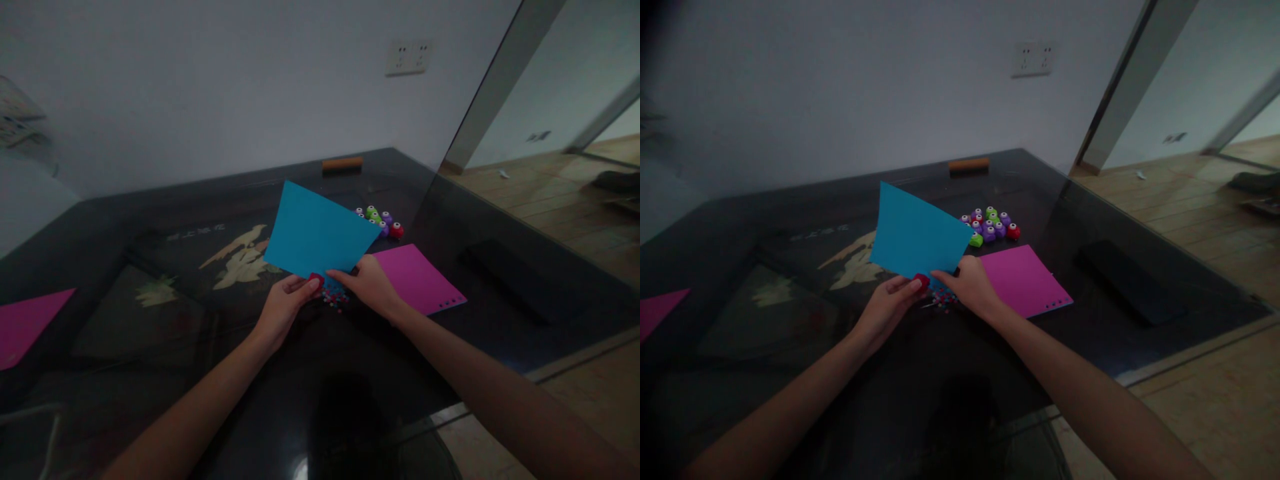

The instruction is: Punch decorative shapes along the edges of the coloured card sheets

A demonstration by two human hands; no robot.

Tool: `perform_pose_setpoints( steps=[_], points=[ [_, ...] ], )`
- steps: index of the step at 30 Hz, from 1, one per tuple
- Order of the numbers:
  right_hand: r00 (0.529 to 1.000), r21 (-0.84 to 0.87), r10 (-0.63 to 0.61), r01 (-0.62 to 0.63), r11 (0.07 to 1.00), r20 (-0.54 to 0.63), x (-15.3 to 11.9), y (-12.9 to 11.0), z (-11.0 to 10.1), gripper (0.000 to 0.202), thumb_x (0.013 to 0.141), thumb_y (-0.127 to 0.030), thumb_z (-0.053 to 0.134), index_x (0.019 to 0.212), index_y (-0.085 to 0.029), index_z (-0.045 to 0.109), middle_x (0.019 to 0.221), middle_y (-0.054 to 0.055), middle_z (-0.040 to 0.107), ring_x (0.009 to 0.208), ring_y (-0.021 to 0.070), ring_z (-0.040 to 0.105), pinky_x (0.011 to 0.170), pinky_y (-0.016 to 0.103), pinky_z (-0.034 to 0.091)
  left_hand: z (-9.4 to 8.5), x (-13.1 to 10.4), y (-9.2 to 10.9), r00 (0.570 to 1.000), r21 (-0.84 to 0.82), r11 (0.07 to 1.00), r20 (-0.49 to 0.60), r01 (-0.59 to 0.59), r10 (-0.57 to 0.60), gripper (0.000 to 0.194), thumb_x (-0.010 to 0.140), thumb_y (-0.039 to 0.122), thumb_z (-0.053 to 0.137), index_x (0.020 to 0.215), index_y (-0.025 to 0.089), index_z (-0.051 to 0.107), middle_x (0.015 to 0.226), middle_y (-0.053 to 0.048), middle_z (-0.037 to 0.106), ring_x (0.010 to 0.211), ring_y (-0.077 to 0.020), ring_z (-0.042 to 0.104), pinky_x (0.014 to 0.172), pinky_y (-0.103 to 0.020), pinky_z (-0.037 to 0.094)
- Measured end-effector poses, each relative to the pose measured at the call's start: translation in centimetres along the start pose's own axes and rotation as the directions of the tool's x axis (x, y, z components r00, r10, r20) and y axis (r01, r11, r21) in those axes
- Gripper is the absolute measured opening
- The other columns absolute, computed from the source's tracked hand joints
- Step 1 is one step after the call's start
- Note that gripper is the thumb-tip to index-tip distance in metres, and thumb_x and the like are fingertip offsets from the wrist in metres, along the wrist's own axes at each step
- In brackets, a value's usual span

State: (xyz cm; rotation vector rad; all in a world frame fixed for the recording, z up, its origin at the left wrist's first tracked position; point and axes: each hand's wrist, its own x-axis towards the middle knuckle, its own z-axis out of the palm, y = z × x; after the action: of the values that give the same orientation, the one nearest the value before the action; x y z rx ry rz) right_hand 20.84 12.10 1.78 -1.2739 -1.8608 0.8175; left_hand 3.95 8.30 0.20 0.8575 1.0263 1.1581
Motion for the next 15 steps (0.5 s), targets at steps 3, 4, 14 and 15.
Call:
perform_pose_setpoints(
  steps=[3,4,14,15],
  points=[
    [1.0,0.003,-0.017,0.017,1.0,-0.004,-0.01,-0.02,-0.05,0.022,0.077,-0.032,0.063,0.064,-0.015,0.058,0.066,0.004,0.063,0.056,0.0125,0.05,0.054,0.026,0.035,-0.04,0.04,-0.03,1.0,-0.007,1.0,0.0,0.0,0.0,0.023,0.066,0.029,0.075,0.081,0.013,0.068,0.083,-0.005,0.07,0.076,-0.0131,0.064,0.075,-0.026,0.05],
    [1.0,0.001,-0.021,0.021,1.0,-0.005,-0.01,-0.03,-0.06,0.022,0.077,-0.033,0.063,0.064,-0.015,0.058,0.065,0.004,0.063,0.055,0.0124,0.05,0.054,0.026,0.035,-0.05,0.05,-0.02,1.0,-0.003,1.0,-0.001,0.003,-0.003,0.023,0.066,0.03,0.075,0.081,0.013,0.068,0.082,-0.005,0.07,0.075,-0.0134,0.064,0.074,-0.026,0.05],
    [1.0,-0.004,-0.01,0.01,1.0,0.01,-0.04,-0.19,-0.18,0.02,0.077,-0.032,0.063,0.067,-0.015,0.06,0.062,0.002,0.061,0.054,0.0119,0.048,0.053,0.026,0.035,0.04,-0.07,0.3,1.0,0.032,0.999,-0.009,0.021,-0.021,0.025,0.066,0.031,0.075,0.082,0.013,0.068,0.082,-0.005,0.07,0.074,-0.0144,0.064,0.069,-0.025,0.048],
    [1.0,0.005,-0.012,0.012,1.0,0.012,-0.04,-0.18,-0.17,0.02,0.077,-0.032,0.063,0.067,-0.015,0.06,0.063,0.003,0.061,0.055,0.0119,0.048,0.054,0.026,0.035,0.03,-0.07,0.29,1.0,0.028,0.999,-0.009,0.021,-0.021,0.024,0.066,0.03,0.075,0.082,0.013,0.068,0.081,-0.005,0.07,0.074,-0.0142,0.064,0.069,-0.025,0.049]
  ],
)
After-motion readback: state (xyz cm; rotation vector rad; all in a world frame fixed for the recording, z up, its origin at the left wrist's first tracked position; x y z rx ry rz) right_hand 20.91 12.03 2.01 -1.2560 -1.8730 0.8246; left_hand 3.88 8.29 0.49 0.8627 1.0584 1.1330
